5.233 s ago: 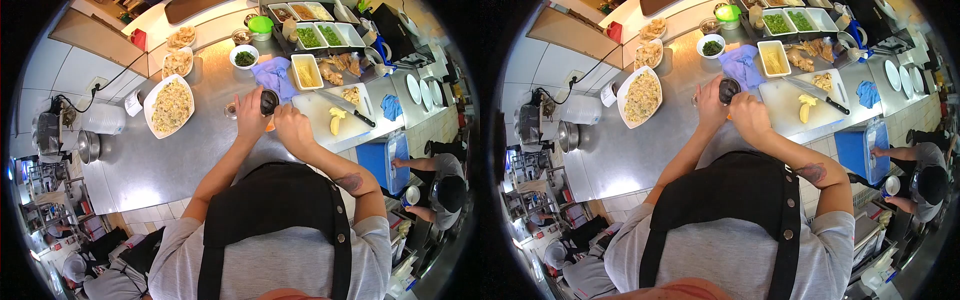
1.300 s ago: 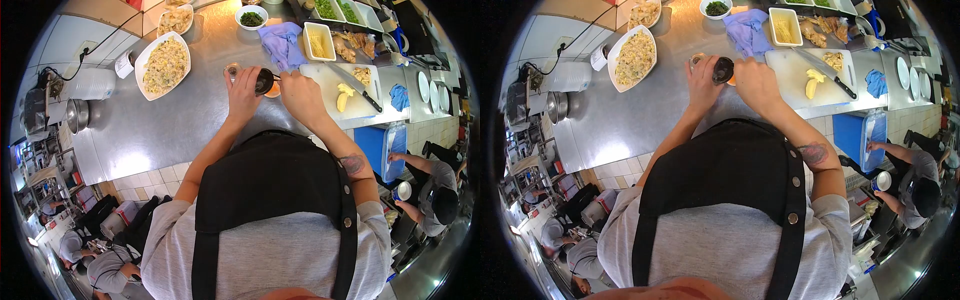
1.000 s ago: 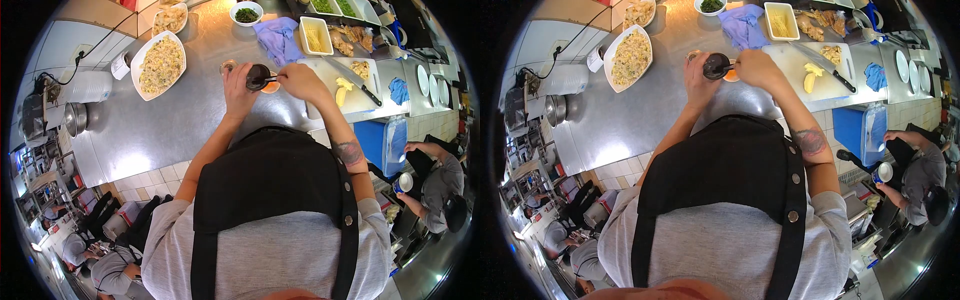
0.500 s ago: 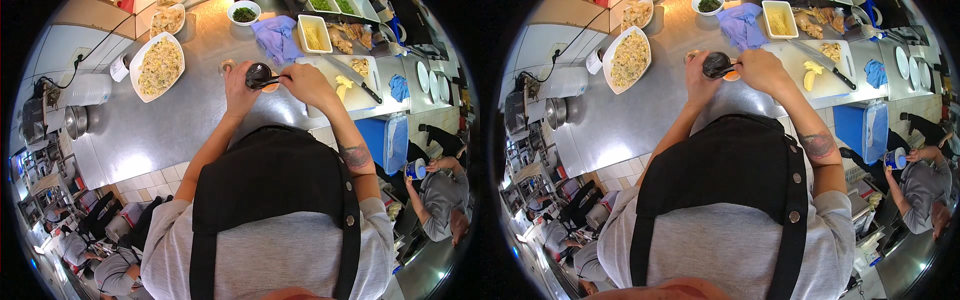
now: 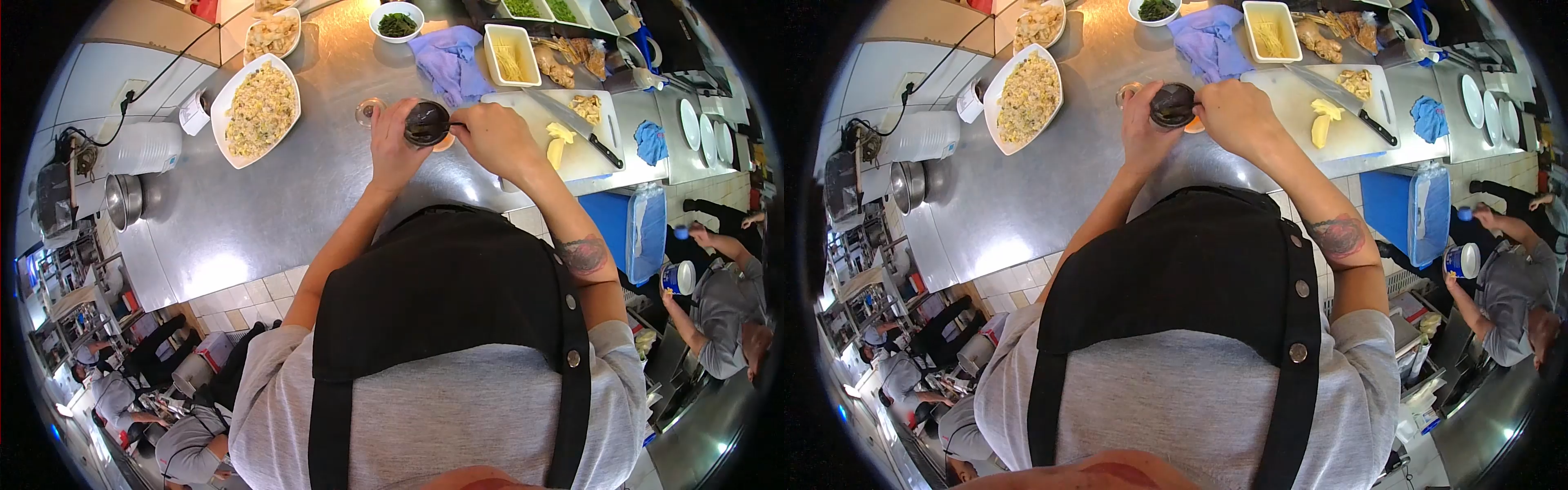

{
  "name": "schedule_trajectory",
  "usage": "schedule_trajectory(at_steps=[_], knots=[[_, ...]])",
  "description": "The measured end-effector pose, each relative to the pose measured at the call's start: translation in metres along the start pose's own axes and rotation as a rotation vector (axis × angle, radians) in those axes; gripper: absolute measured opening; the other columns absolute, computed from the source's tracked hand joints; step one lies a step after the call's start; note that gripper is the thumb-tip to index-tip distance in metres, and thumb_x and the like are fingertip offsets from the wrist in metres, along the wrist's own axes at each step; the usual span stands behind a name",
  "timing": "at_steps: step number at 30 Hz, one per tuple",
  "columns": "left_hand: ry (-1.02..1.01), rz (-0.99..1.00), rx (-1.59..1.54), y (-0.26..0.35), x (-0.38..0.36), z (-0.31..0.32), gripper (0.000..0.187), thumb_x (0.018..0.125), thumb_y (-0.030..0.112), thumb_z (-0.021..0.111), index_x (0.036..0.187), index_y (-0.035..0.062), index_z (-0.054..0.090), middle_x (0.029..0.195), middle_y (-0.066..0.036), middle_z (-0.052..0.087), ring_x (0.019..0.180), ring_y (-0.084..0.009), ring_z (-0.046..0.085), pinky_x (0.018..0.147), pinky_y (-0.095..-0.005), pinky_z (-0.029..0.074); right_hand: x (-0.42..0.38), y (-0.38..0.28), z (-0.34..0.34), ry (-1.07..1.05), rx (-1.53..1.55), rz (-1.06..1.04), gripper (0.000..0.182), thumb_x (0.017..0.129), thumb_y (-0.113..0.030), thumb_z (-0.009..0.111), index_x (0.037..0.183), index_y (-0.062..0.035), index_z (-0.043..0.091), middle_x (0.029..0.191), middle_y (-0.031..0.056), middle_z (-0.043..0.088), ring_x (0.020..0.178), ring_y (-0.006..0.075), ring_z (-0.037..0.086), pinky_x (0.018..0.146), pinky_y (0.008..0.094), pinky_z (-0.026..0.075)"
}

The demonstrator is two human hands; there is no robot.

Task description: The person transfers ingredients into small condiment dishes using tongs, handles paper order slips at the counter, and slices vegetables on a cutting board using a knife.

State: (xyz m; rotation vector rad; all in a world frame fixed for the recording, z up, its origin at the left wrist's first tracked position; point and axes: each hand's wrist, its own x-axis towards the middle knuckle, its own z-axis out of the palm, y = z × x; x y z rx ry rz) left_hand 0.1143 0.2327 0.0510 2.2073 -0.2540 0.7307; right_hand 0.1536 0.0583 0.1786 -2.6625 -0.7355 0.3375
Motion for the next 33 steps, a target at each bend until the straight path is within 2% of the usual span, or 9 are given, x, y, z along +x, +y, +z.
schedule_trajectory(at_steps=[5, 8, 11, 14, 20, 26, 29, 32, 33], knots=[[0.01, -0.033, 0.008, -0.002, 0.0, 0.001, 0.073, 0.065, 0.021, 0.086, 0.128, 0.0104, 0.052, 0.122, -0.009, 0.06, 0.116, -0.0283, 0.056, 0.107, -0.0567, 0.032, -0.009, -0.007, 0.019, 0.122, -0.208, 0.008, 0.016, 0.09, -0.02, 0.062, 0.09, -0.0067, 0.071, 0.084, 0.0166, 0.066, 0.073, 0.0368, 0.067, 0.066, 0.0469, 0.054], [0.005, -0.019, 0.051, -0.003, 0.001, 0.001, 0.069, 0.067, 0.019, 0.084, 0.128, 0.0104, 0.052, 0.122, -0.009, 0.06, 0.115, -0.0282, 0.057, 0.107, -0.0573, 0.03, -0.01, -0.012, 0.012, 0.138, -0.159, 0.042, 0.02, 0.091, -0.021, 0.061, 0.087, -0.0031, 0.069, 0.083, 0.0196, 0.067, 0.074, 0.0385, 0.067, 0.065, 0.0485, 0.054], [0.032, 0.029, 0.114, 0.001, 0.004, 0.002, 0.065, 0.066, 0.014, 0.084, 0.123, 0.0072, 0.055, 0.115, -0.011, 0.063, 0.11, -0.0293, 0.058, 0.105, -0.0519, 0.033, -0.002, -0.013, -0.003, 0.015, -0.058, 0.101, 0.025, 0.091, -0.02, 0.059, 0.084, 0.0011, 0.069, 0.08, 0.0243, 0.069, 0.075, 0.0403, 0.069, 0.068, 0.0472, 0.056], [-0.011, 0.017, 0.153, 0.001, 0.001, 0.003, 0.068, 0.067, 0.017, 0.082, 0.128, 0.0108, 0.053, 0.123, -0.007, 0.059, 0.117, -0.0269, 0.055, 0.109, -0.0572, 0.027, 0.006, -0.007, -0.01, 0.006, -0.047, 0.158, 0.028, 0.091, -0.023, 0.059, 0.086, 0.0023, 0.07, 0.084, 0.0263, 0.069, 0.078, 0.0416, 0.069, 0.069, 0.0481, 0.056], [-0.042, -0.001, 0.146, 0.006, 0.001, 0.007, 0.069, 0.065, 0.014, 0.082, 0.128, 0.0108, 0.054, 0.125, -0.007, 0.059, 0.118, -0.0269, 0.054, 0.11, -0.0576, 0.026, 0.028, 0.012, -0.002, -0.038, -0.114, 0.185, 0.036, 0.089, -0.032, 0.062, 0.08, 0.0015, 0.071, 0.079, 0.0236, 0.068, 0.078, 0.0419, 0.067, 0.073, 0.0479, 0.053], [0.012, -0.019, 0.12, -0.002, 0.002, 0.009, 0.071, 0.064, 0.014, 0.083, 0.128, 0.0099, 0.053, 0.124, -0.008, 0.059, 0.117, -0.0277, 0.055, 0.109, -0.0572, 0.028, 0.042, 0.059, 0.013, -0.3, 0.371, 0.139, 0.039, 0.088, -0.037, 0.062, 0.082, -0.0002, 0.075, 0.082, 0.0237, 0.069, 0.077, 0.0385, 0.067, 0.073, 0.0439, 0.051], [0.019, -0.032, 0.125, -0.004, 0.001, 0.013, 0.072, 0.063, 0.015, 0.085, 0.127, 0.0085, 0.053, 0.122, -0.01, 0.06, 0.116, -0.0288, 0.056, 0.107, -0.0557, 0.031, 0.035, 0.054, 0.023, -0.265, 0.374, 0.207, 0.04, 0.088, -0.037, 0.062, 0.086, 0.0008, 0.075, 0.083, 0.0253, 0.069, 0.081, 0.0381, 0.068, 0.075, 0.0441, 0.052], [0.05, -0.049, 0.043, -0.005, 0.0, 0.016, 0.073, 0.062, 0.016, 0.086, 0.126, 0.0073, 0.053, 0.121, -0.011, 0.06, 0.115, -0.0297, 0.056, 0.105, -0.0534, 0.035, 0.02, 0.026, 0.024, -0.166, 0.267, 0.223, 0.045, 0.086, -0.042, 0.065, 0.081, 0.0017, 0.073, 0.082, 0.0244, 0.069, 0.081, 0.0403, 0.068, 0.077, 0.0477, 0.052], [0.055, -0.062, 0.034, -0.005, 0.001, 0.016, 0.073, 0.062, 0.016, 0.087, 0.126, 0.0072, 0.053, 0.121, -0.011, 0.06, 0.115, -0.0298, 0.056, 0.104, -0.0528, 0.036, 0.013, 0.026, 0.039, -0.008, 0.199, 0.166, 0.041, 0.088, -0.039, 0.063, 0.084, 0.0008, 0.073, 0.085, 0.0249, 0.069, 0.08, 0.0411, 0.068, 0.077, 0.0486, 0.053]])
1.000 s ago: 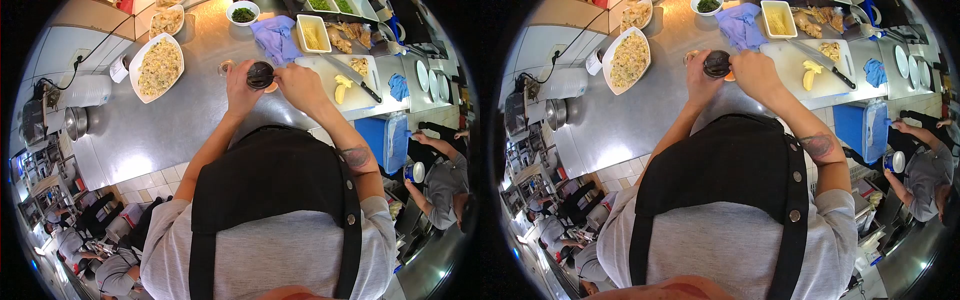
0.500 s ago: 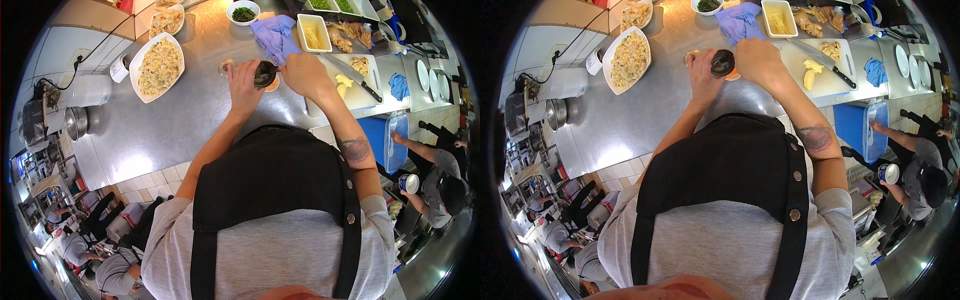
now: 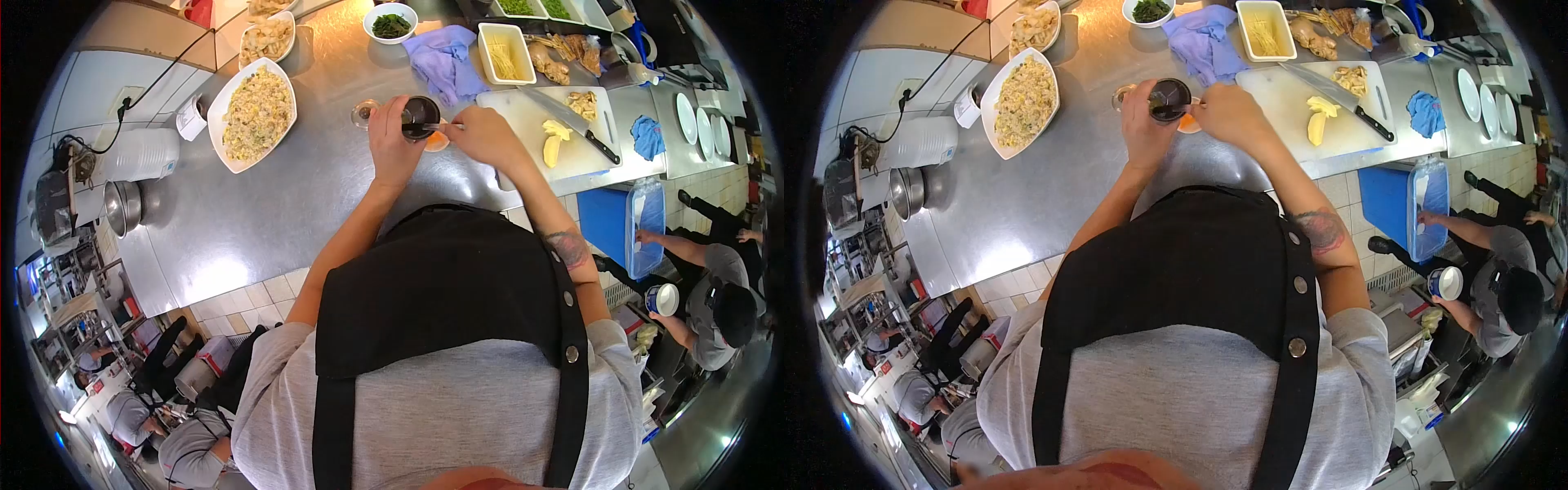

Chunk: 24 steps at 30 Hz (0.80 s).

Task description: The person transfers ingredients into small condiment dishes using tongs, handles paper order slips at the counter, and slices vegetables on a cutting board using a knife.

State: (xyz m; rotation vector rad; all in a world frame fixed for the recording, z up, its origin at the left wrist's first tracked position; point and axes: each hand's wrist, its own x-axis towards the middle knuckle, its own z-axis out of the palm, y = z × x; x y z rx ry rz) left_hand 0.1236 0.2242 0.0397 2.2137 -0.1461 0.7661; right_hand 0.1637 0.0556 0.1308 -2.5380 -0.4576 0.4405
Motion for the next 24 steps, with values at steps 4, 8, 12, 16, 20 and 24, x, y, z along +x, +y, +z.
schedule_trajectory(at_steps=[4, 8, 12, 16, 20, 24], knots=[[0.008, -0.028, -0.014, 0.002, -0.002, -0.002, 0.074, 0.062, 0.016, 0.087, 0.126, 0.0069, 0.053, 0.12, -0.011, 0.061, 0.115, -0.0299, 0.056, 0.104, -0.0513, 0.037, -0.013, -0.023, 0.01, -0.007, -0.085, 0.117, 0.034, 0.09, -0.033, 0.061, 0.089, -0.0016, 0.072, 0.089, 0.0252, 0.069, 0.083, 0.0425, 0.068, 0.074, 0.0499, 0.055], [0.003, -0.027, 0.031, 0.002, -0.005, -0.003, 0.074, 0.062, 0.018, 0.086, 0.127, 0.0073, 0.052, 0.12, -0.011, 0.061, 0.116, -0.0296, 0.056, 0.105, -0.0522, 0.035, -0.017, -0.026, 0.012, 0.033, -0.126, 0.087, 0.032, 0.089, -0.031, 0.061, 0.085, -0.0018, 0.072, 0.084, 0.0242, 0.069, 0.079, 0.0417, 0.069, 0.072, 0.0493, 0.055], [-0.032, -0.076, 0.092, 0.0, -0.006, -0.005, 0.073, 0.063, 0.017, 0.086, 0.127, 0.0076, 0.052, 0.121, -0.011, 0.061, 0.117, -0.0292, 0.055, 0.107, -0.054, 0.032, -0.025, -0.018, 0.0, 0.098, -0.105, 0.036, 0.029, 0.088, -0.029, 0.061, 0.082, -0.0028, 0.072, 0.077, 0.0223, 0.068, 0.074, 0.0406, 0.068, 0.07, 0.0488, 0.055], [-0.035, -0.129, 0.172, -0.014, -0.008, -0.009, 0.072, 0.063, 0.015, 0.084, 0.128, 0.0077, 0.052, 0.122, -0.011, 0.061, 0.12, -0.0294, 0.054, 0.108, -0.0566, 0.03, -0.038, -0.013, -0.021, 0.109, -0.081, 0.054, 0.028, 0.089, -0.028, 0.06, 0.082, -0.0041, 0.072, 0.075, 0.0211, 0.068, 0.073, 0.0396, 0.067, 0.069, 0.0486, 0.055], [-0.06, -0.181, 0.2, -0.028, -0.011, -0.018, 0.072, 0.065, 0.014, 0.083, 0.13, 0.0085, 0.052, 0.126, -0.012, 0.059, 0.122, -0.0299, 0.053, 0.108, -0.059, 0.028, -0.039, -0.001, -0.018, 0.102, -0.092, 0.094, 0.028, 0.089, -0.028, 0.06, 0.082, -0.0047, 0.072, 0.075, 0.021, 0.068, 0.073, 0.039, 0.067, 0.069, 0.0486, 0.054], [-0.07, -0.218, 0.207, -0.028, -0.011, -0.027, 0.072, 0.066, 0.013, 0.082, 0.13, 0.0096, 0.051, 0.129, -0.011, 0.058, 0.123, -0.0298, 0.052, 0.109, -0.0601, 0.026, -0.032, 0.005, 0.0, 0.041, -0.142, 0.109, 0.029, 0.089, -0.03, 0.061, 0.083, -0.0044, 0.072, 0.076, 0.0208, 0.068, 0.074, 0.0391, 0.068, 0.07, 0.0483, 0.055]])
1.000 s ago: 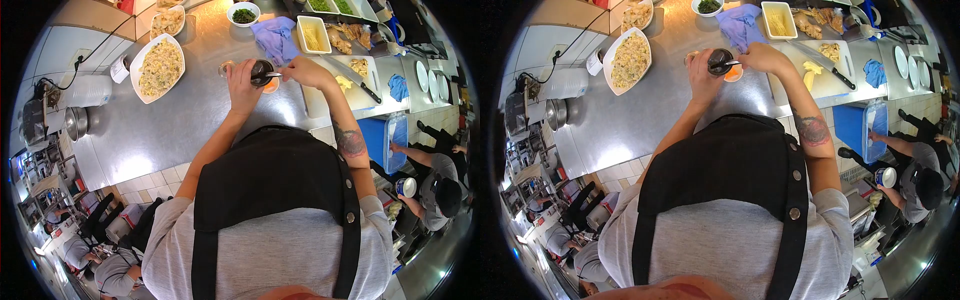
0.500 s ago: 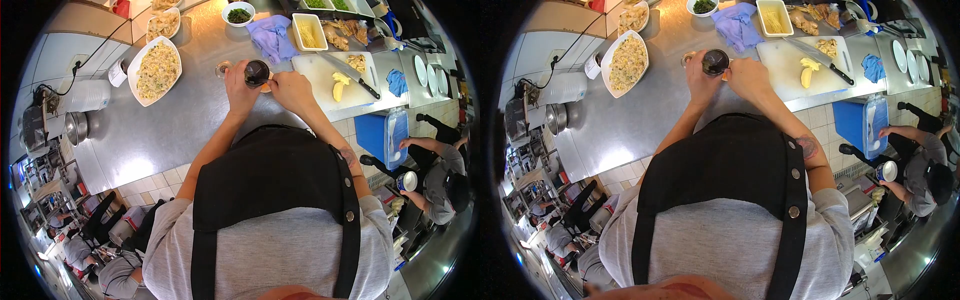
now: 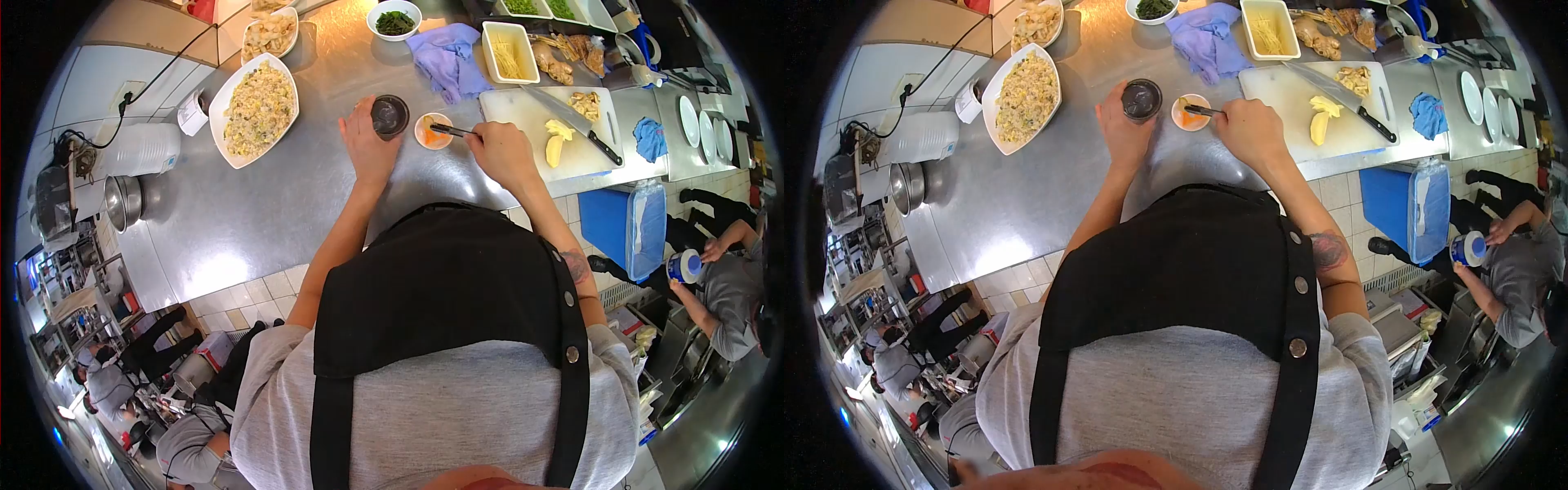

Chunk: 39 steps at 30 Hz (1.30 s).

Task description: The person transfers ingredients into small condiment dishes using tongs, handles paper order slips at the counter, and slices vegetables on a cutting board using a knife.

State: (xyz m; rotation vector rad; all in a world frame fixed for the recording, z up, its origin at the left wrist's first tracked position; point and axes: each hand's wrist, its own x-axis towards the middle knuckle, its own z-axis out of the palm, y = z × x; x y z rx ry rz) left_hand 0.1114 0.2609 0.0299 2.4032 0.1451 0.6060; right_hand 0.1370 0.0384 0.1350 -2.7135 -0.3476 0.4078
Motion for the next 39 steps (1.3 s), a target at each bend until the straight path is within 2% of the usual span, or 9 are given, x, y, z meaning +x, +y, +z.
schedule_trajectory(at_steps=[5, 11, 14, 17, 18, 21, 24, 32, 39], knots=[[-0.013, -0.008, -0.024, 0.001, -0.001, -0.004, 0.074, 0.064, 0.012, 0.082, 0.131, 0.0106, 0.051, 0.129, -0.01, 0.057, 0.123, -0.0297, 0.052, 0.11, -0.0611, 0.025, 0.008, -0.004, 0.02, -0.031, -0.091, 0.004, 0.032, 0.088, -0.032, 0.062, 0.082, -0.0016, 0.072, 0.078, 0.021, 0.069, 0.074, 0.0391, 0.069, 0.069, 0.0478, 0.056], [0.0, -0.007, -0.014, -0.002, -0.007, 0.0, 0.074, 0.064, 0.013, 0.082, 0.131, 0.0107, 0.05, 0.127, -0.01, 0.058, 0.122, -0.0304, 0.053, 0.109, -0.0621, 0.024, 0.003, -0.009, 0.005, -0.031, -0.1, 0.028, 0.033, 0.088, -0.033, 0.063, 0.079, -0.0015, 0.071, 0.078, 0.0213, 0.069, 0.074, 0.0392, 0.069, 0.069, 0.0478, 0.056], [-0.02, -0.006, -0.011, -0.006, -0.009, 0.001, 0.073, 0.065, 0.017, 0.084, 0.131, 0.0101, 0.053, 0.132, -0.007, 0.058, 0.124, -0.0273, 0.053, 0.109, -0.0609, 0.025, 0.0, -0.002, -0.006, 0.012, -0.111, 0.008, 0.033, 0.088, -0.034, 0.062, 0.08, -0.0028, 0.071, 0.076, 0.0213, 0.068, 0.073, 0.0395, 0.068, 0.068, 0.0491, 0.055], [-0.038, -0.044, -0.017, 0.003, -0.013, 0.002, 0.063, 0.075, 0.021, 0.077, 0.132, 0.0101, 0.054, 0.132, -0.01, 0.058, 0.127, -0.0287, 0.051, 0.111, -0.0599, 0.022, -0.007, 0.003, -0.016, 0.085, -0.139, -0.031, 0.034, 0.088, -0.037, 0.063, 0.08, -0.0046, 0.071, 0.074, 0.0212, 0.067, 0.071, 0.0404, 0.066, 0.066, 0.0522, 0.053], [-0.061, -0.039, -0.037, -0.002, -0.016, 0.005, 0.065, 0.075, 0.021, 0.076, 0.134, 0.0101, 0.052, 0.134, -0.01, 0.057, 0.13, -0.0286, 0.049, 0.113, -0.0594, 0.018, -0.007, 0.004, -0.017, 0.062, -0.101, 0.004, 0.038, 0.089, -0.038, 0.058, 0.08, -0.0032, 0.07, 0.077, 0.0223, 0.068, 0.074, 0.0404, 0.067, 0.068, 0.0515, 0.054], [-0.076, -0.03, -0.045, -0.002, -0.014, 0.01, 0.077, 0.071, 0.021, 0.081, 0.139, 0.0107, 0.047, 0.14, -0.011, 0.053, 0.133, -0.0308, 0.046, 0.113, -0.0615, 0.017, -0.006, -0.002, -0.027, 0.1, -0.081, 0.018, 0.032, 0.087, -0.034, 0.063, 0.079, -0.0041, 0.07, 0.076, 0.0202, 0.068, 0.073, 0.0388, 0.068, 0.068, 0.0504, 0.055], [-0.086, -0.034, -0.054, 0.003, -0.004, 0.005, 0.075, 0.069, 0.019, 0.082, 0.135, 0.0116, 0.048, 0.133, -0.01, 0.056, 0.128, -0.03, 0.049, 0.111, -0.0624, 0.02, -0.005, -0.007, -0.025, 0.165, -0.024, -0.004, 0.028, 0.086, -0.031, 0.065, 0.08, -0.0045, 0.069, 0.074, 0.02, 0.068, 0.07, 0.0379, 0.068, 0.065, 0.0489, 0.055], [-0.017, -0.047, -0.011, 0.002, -0.003, -0.015, 0.073, 0.067, 0.016, 0.082, 0.132, 0.0099, 0.049, 0.128, -0.01, 0.058, 0.123, -0.0298, 0.052, 0.11, -0.0594, 0.025, -0.013, -0.008, 0.025, 0.061, -0.004, -0.142, 0.022, 0.085, -0.028, 0.065, 0.086, -0.0056, 0.069, 0.074, 0.0175, 0.068, 0.068, 0.0375, 0.068, 0.065, 0.0483, 0.055], [-0.035, -0.057, -0.022, -0.001, -0.014, -0.018, 0.076, 0.066, 0.016, 0.082, 0.134, 0.009, 0.048, 0.13, -0.014, 0.057, 0.124, -0.0305, 0.051, 0.112, -0.059, 0.021, -0.008, 0.003, 0.033, 0.101, 0.019, -0.078, 0.02, 0.084, -0.027, 0.066, 0.084, -0.0072, 0.07, 0.077, 0.017, 0.069, 0.072, 0.036, 0.068, 0.066, 0.048, 0.055]])
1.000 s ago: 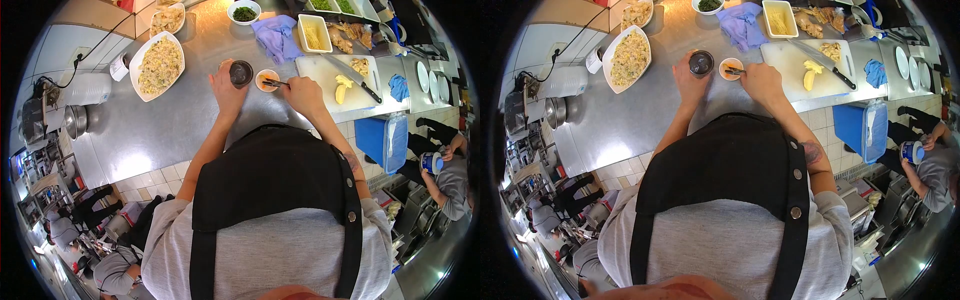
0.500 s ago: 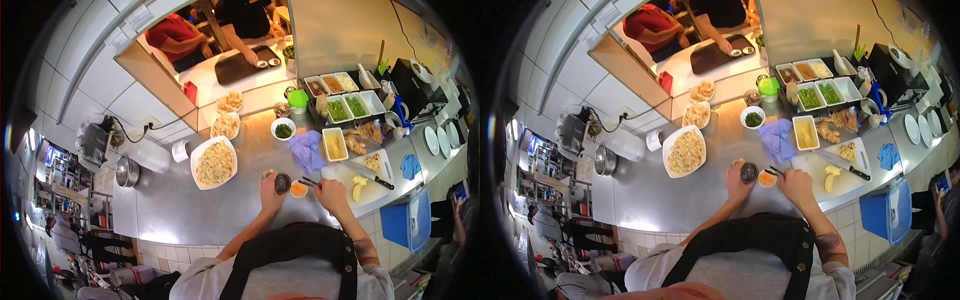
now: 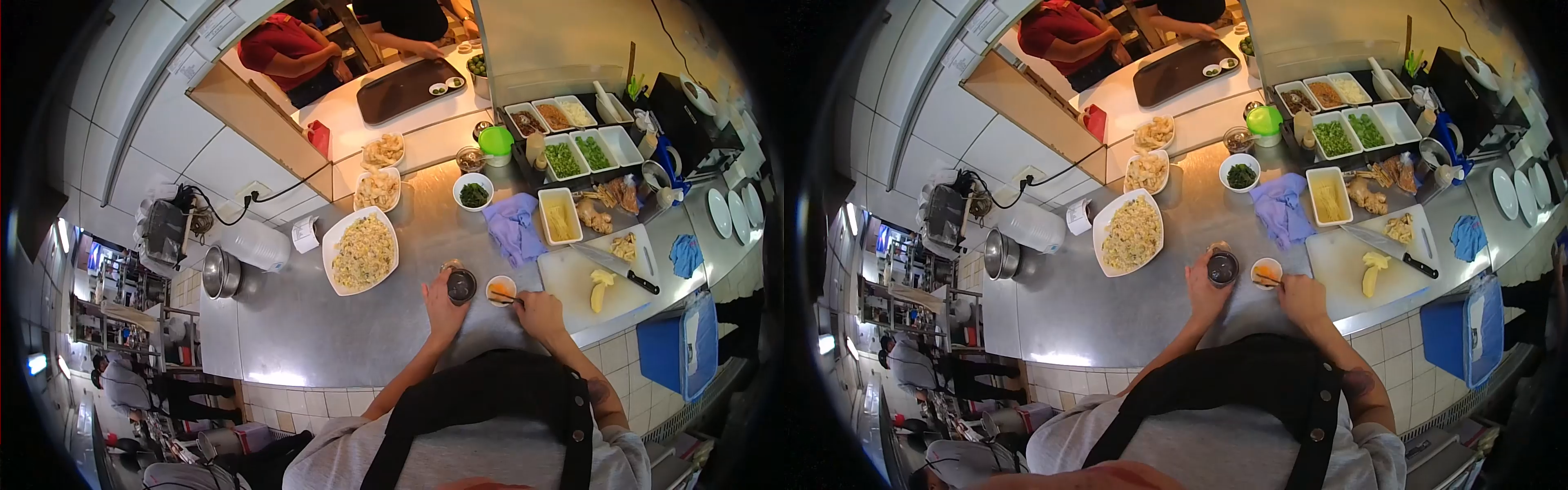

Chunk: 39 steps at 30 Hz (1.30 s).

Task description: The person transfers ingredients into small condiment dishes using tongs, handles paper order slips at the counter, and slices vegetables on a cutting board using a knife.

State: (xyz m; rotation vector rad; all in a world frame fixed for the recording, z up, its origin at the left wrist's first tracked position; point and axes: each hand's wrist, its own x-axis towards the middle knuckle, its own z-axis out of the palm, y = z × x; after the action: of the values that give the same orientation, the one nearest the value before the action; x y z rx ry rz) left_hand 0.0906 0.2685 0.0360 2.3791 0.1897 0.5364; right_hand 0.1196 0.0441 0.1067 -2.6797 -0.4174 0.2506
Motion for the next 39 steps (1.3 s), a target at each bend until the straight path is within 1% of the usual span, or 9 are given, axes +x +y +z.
schedule_trajectory(at_steps=[5, 7, 11, 14, 17, 26, 30, 33, 39], knots=[[-0.013, 0.009, 0.003, -0.003, 0.002, 0.009, 0.074, 0.068, 0.017, 0.081, 0.134, 0.0086, 0.048, 0.13, -0.013, 0.057, 0.125, -0.0309, 0.05, 0.112, -0.0594, 0.02, 0.003, 0.009, 0.003, 0.021, -0.003, -0.02, 0.019, 0.082, -0.027, 0.067, 0.083, -0.0074, 0.07, 0.076, 0.0174, 0.069, 0.072, 0.0369, 0.068, 0.067, 0.0491, 0.054], [-0.005, 0.036, 0.017, 0.0, 0.007, 0.008, 0.073, 0.068, 0.023, 0.083, 0.132, 0.0072, 0.052, 0.131, -0.011, 0.057, 0.125, -0.0297, 0.052, 0.11, -0.0612, 0.024, 0.003, 0.01, 0.002, 0.025, -0.028, -0.031, 0.021, 0.084, -0.03, 0.065, 0.086, -0.0103, 0.072, 0.074, 0.0151, 0.069, 0.07, 0.0371, 0.067, 0.065, 0.0496, 0.053], [0.006, 0.076, 0.0, 0.003, 0.012, 0.007, 0.072, 0.069, 0.016, 0.081, 0.133, 0.0096, 0.049, 0.128, -0.011, 0.058, 0.124, -0.0298, 0.052, 0.112, -0.0596, 0.021, -0.004, -0.011, -0.045, 0.092, 0.083, -0.02, 0.021, 0.085, -0.027, 0.067, 0.092, -0.0077, 0.072, 0.073, 0.015, 0.069, 0.068, 0.0355, 0.067, 0.063, 0.0452, 0.053], [0.057, 0.143, -0.028, 0.013, 0.012, 0.007, 0.073, 0.068, 0.015, 0.082, 0.133, 0.0104, 0.049, 0.127, -0.01, 0.059, 0.123, -0.0293, 0.053, 0.112, -0.0599, 0.022, -0.006, -0.03, -0.065, 0.142, 0.177, -0.09, 0.018, 0.085, -0.025, 0.068, 0.085, -0.0067, 0.069, 0.071, 0.0163, 0.068, 0.067, 0.0373, 0.066, 0.061, 0.0469, 0.053], [0.077, 0.22, -0.045, 0.018, 0.011, 0.013, 0.072, 0.066, 0.022, 0.086, 0.13, 0.0111, 0.053, 0.128, -0.008, 0.059, 0.123, -0.0276, 0.054, 0.112, -0.0591, 0.023, 0.001, -0.034, -0.058, 0.139, 0.131, -0.126, 0.021, 0.086, -0.026, 0.068, 0.089, -0.0056, 0.067, 0.072, 0.0175, 0.068, 0.065, 0.0373, 0.067, 0.06, 0.0472, 0.053], [0.035, 0.263, 0.012, 0.034, 0.014, 0.015, 0.074, 0.065, 0.023, 0.085, 0.13, 0.0099, 0.052, 0.124, -0.009, 0.06, 0.121, -0.0299, 0.053, 0.112, -0.0586, 0.022, 0.005, -0.051, -0.03, 0.103, -0.035, -0.134, 0.019, 0.085, -0.02, 0.065, 0.087, -0.0008, 0.063, 0.071, 0.0177, 0.068, 0.064, 0.0367, 0.069, 0.057, 0.0458, 0.055], [0.063, 0.254, 0.018, 0.041, 0.017, 0.021, 0.074, 0.065, 0.022, 0.085, 0.129, 0.0092, 0.052, 0.124, -0.01, 0.06, 0.12, -0.0307, 0.053, 0.112, -0.0587, 0.023, -0.001, -0.056, -0.011, 0.07, -0.132, -0.115, 0.015, 0.083, -0.014, 0.062, 0.086, 0.0008, 0.062, 0.072, 0.0173, 0.068, 0.062, 0.0348, 0.069, 0.053, 0.0444, 0.055], [0.059, 0.233, 0.012, 0.043, 0.017, 0.022, 0.072, 0.066, 0.019, 0.084, 0.129, 0.0085, 0.052, 0.125, -0.01, 0.059, 0.121, -0.0301, 0.053, 0.112, -0.0586, 0.022, 0.001, -0.048, -0.005, 0.146, -0.154, -0.144, 0.012, 0.082, -0.011, 0.06, 0.086, -0.0003, 0.062, 0.069, 0.0178, 0.067, 0.06, 0.0339, 0.069, 0.051, 0.0434, 0.054], [0.032, 0.099, 0.042, 0.026, 0.012, 0.012, 0.073, 0.065, 0.015, 0.082, 0.13, 0.0089, 0.051, 0.127, -0.01, 0.058, 0.123, -0.0292, 0.052, 0.113, -0.0601, 0.019, 0.001, -0.026, -0.034, 0.206, 0.093, -0.123, 0.012, 0.087, -0.019, 0.062, 0.088, -0.0065, 0.064, 0.067, 0.0154, 0.067, 0.063, 0.0363, 0.068, 0.057, 0.0456, 0.054]])
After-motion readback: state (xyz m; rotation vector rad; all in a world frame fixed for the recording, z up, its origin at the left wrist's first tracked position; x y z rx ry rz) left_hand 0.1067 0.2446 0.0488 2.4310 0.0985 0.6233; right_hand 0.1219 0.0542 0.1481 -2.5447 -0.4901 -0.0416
